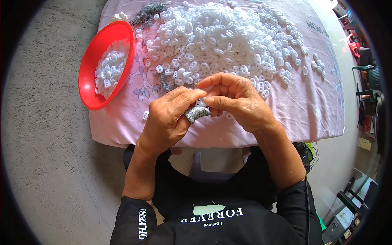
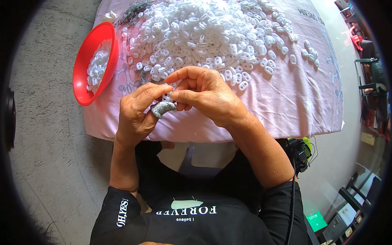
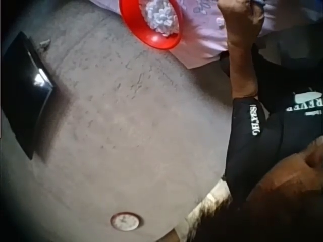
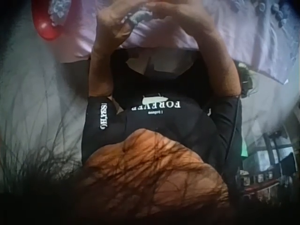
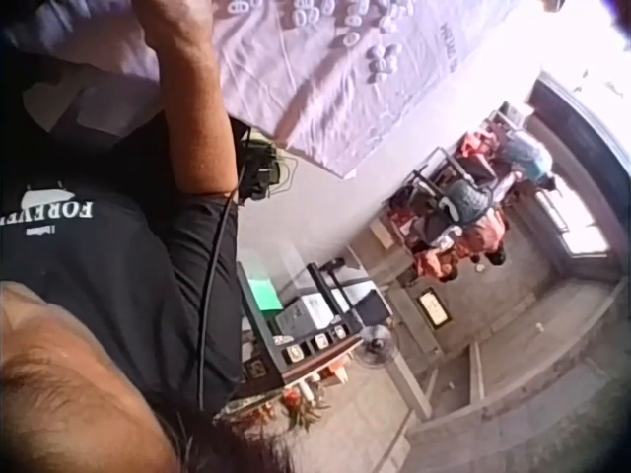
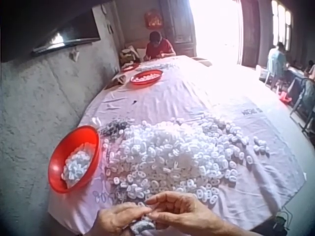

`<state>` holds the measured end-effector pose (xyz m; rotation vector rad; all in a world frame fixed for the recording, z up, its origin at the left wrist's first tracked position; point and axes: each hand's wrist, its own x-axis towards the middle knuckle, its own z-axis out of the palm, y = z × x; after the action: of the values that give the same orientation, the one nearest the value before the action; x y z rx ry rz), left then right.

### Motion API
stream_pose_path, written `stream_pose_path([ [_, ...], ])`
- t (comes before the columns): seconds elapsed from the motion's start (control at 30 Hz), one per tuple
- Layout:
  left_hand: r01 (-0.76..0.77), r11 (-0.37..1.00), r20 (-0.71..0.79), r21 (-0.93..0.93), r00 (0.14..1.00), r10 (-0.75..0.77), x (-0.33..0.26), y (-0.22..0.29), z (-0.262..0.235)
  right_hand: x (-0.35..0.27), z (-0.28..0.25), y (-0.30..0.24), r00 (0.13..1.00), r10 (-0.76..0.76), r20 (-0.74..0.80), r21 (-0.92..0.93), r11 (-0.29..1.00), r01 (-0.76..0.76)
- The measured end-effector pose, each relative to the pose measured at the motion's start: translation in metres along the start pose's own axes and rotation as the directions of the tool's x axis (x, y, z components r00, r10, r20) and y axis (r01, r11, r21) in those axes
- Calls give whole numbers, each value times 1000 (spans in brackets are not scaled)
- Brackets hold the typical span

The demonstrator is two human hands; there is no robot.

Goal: The person assembles small white plastic components by hand at a table.

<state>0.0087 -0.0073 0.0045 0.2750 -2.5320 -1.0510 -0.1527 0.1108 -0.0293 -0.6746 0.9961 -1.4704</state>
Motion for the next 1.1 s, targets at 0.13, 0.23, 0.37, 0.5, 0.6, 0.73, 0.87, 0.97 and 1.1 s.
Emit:
stream_pose_path([
  [0.13, -26, 1000, -30, 3, 999, 26, -1, -1, 2, 0, 1, -1, 1000, 25, -19, 6, 1000, -25],
  [0.23, -46, 999, -35, 2, 998, 46, 0, -1, 3, -1, -1, 0, 1000, 3, 9, 19, 1000, -4],
  [0.37, -64, 998, -37, -7, 997, 63, -3, -3, 0, -2, 3, -5, 999, 17, 28, 15, 1000, -17],
  [0.5, -52, 994, -62, -100, 997, 46, 0, 0, -2, -6, 9, -3, 995, 85, 58, 172, 981, -94],
  [0.6, -59, 994, -77, -96, 996, 51, -1, -1, -4, -4, 9, -3, 996, 84, 39, 211, 973, -90],
  [0.73, -60, 992, -84, -107, 995, 51, -1, -4, -3, -3, 7, -3, 995, 95, 29, 201, 975, -99],
  [0.87, -77, 991, -75, -107, 995, 69, 0, -3, -4, -3, 7, -4, 995, 96, 27, 178, 979, -99],
  [0.97, -50, 991, -63, -128, 997, 42, 2, 1, -5, -3, 5, -4, 995, 94, 13, 173, 980, -95],
  [1.1, -5, 988, -31, -155, 1000, 0, 2, -1, -4, -3, 5, -6, 996, 93, 12, 151, 984, -94],
])
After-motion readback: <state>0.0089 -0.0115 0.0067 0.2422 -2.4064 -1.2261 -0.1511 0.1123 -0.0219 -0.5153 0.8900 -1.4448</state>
